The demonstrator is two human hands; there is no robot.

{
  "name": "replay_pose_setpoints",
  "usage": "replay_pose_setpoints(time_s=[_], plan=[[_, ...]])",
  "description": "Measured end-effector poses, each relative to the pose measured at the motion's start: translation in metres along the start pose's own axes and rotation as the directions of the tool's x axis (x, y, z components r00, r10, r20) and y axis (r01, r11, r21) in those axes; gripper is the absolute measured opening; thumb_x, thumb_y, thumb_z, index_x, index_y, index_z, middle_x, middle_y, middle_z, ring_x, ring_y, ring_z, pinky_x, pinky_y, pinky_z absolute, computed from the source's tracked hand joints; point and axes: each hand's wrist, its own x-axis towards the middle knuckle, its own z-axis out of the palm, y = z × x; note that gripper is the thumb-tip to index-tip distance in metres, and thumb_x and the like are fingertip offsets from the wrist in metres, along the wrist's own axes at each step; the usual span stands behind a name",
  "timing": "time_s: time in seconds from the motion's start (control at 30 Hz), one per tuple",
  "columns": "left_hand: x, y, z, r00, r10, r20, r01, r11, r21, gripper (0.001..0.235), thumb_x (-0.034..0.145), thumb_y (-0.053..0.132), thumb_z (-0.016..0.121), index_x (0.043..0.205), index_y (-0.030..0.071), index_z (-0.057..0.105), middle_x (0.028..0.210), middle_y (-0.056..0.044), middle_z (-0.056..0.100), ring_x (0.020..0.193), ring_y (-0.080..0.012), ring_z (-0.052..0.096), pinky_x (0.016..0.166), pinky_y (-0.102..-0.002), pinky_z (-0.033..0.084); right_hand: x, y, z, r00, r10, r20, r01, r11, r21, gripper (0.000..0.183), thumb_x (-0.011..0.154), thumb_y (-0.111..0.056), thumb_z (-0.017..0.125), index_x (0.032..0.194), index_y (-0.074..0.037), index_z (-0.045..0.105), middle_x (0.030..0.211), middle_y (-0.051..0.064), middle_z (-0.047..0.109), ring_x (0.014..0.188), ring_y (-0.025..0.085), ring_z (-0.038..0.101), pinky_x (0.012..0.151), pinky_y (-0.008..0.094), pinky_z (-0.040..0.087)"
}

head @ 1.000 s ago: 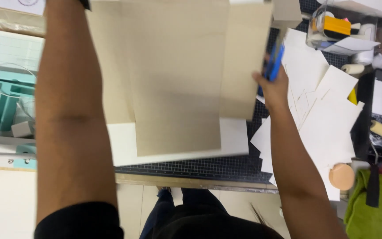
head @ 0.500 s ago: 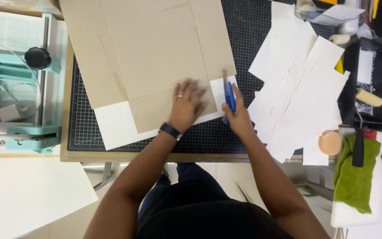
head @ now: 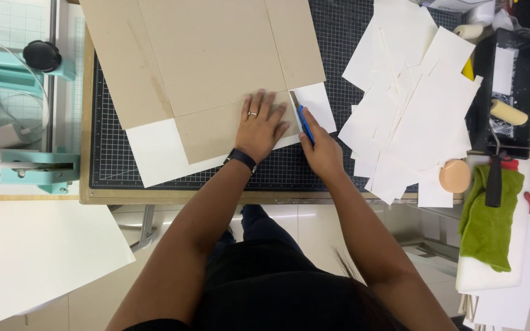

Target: Cutting cardboard sheets into specific shapes using a utility knife on a cutting mat.

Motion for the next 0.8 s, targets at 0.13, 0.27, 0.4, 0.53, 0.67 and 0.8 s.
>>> replay_pose_setpoints(time_s=[0.13, 0.27, 0.4, 0.53, 0.67, 0.8], plan=[[0.001, 0.002, -0.005, 0.999, -0.019, 0.051, 0.018, 1.0, 0.008, 0.054, 0.109, 0.058, 0.037, 0.154, 0.029, 0.045, 0.162, -0.006, 0.032, 0.156, -0.0325, 0.012, 0.128, -0.054, 0.002, 0.003, 0.0, 0.002, 1.0, 0.002, 0.009, -0.002, 1.0, -0.016, 0.058, 0.111, -0.037, 0.046, 0.164, -0.042, 0.024, 0.143, 0.015, 0.062, 0.125, 0.037, 0.063, 0.099, 0.05, 0.053], [0.001, 0.002, -0.006, 0.997, -0.03, 0.072, 0.028, 0.999, 0.018, 0.055, 0.109, 0.059, 0.036, 0.155, 0.03, 0.043, 0.163, -0.006, 0.03, 0.156, -0.0325, 0.011, 0.128, -0.054, 0.001, 0.005, -0.003, -0.002, 1.0, -0.004, 0.02, 0.004, 1.0, -0.013, 0.058, 0.11, -0.037, 0.046, 0.164, -0.043, 0.023, 0.144, 0.015, 0.062, 0.127, 0.037, 0.063, 0.1, 0.05, 0.052], [0.001, 0.004, -0.011, 0.994, -0.031, 0.102, 0.03, 1.0, 0.008, 0.058, 0.108, 0.062, 0.034, 0.155, 0.03, 0.041, 0.163, -0.007, 0.029, 0.156, -0.0325, 0.009, 0.129, -0.053, 0.0, 0.006, -0.005, -0.007, 0.997, -0.067, 0.05, 0.067, 0.998, -0.012, 0.058, 0.11, -0.031, 0.045, 0.164, -0.035, 0.024, 0.139, 0.023, 0.063, 0.118, 0.043, 0.066, 0.095, 0.055, 0.054], [0.0, 0.006, -0.013, 0.995, -0.017, 0.101, 0.017, 1.0, 0.006, 0.062, 0.107, 0.066, 0.036, 0.156, 0.028, 0.041, 0.163, -0.009, 0.028, 0.156, -0.0336, 0.009, 0.128, -0.053, 0.0, 0.015, 0.007, -0.005, 0.99, -0.111, 0.086, 0.116, 0.991, -0.062, 0.057, 0.109, -0.026, 0.045, 0.162, -0.029, 0.025, 0.132, 0.028, 0.065, 0.112, 0.047, 0.068, 0.09, 0.057, 0.056], [0.001, 0.005, -0.009, 0.994, -0.023, 0.103, 0.022, 1.0, 0.011, 0.064, 0.106, 0.067, 0.037, 0.156, 0.028, 0.041, 0.163, -0.009, 0.028, 0.156, -0.0336, 0.009, 0.129, -0.054, 0.001, 0.011, 0.002, -0.016, 0.987, -0.124, 0.105, 0.132, 0.989, -0.072, 0.056, 0.107, -0.026, 0.046, 0.16, -0.031, 0.026, 0.131, 0.027, 0.066, 0.108, 0.046, 0.07, 0.086, 0.055, 0.057], [0.002, 0.006, -0.01, 0.993, -0.034, 0.112, 0.032, 0.999, 0.022, 0.063, 0.106, 0.068, 0.037, 0.155, 0.028, 0.041, 0.163, -0.008, 0.028, 0.156, -0.0327, 0.008, 0.128, -0.054, -0.001, 0.004, -0.001, -0.021, 0.982, -0.137, 0.133, 0.149, 0.986, -0.082, 0.053, 0.107, -0.021, 0.045, 0.156, -0.026, 0.027, 0.126, 0.03, 0.067, 0.104, 0.048, 0.071, 0.083, 0.056, 0.057]])
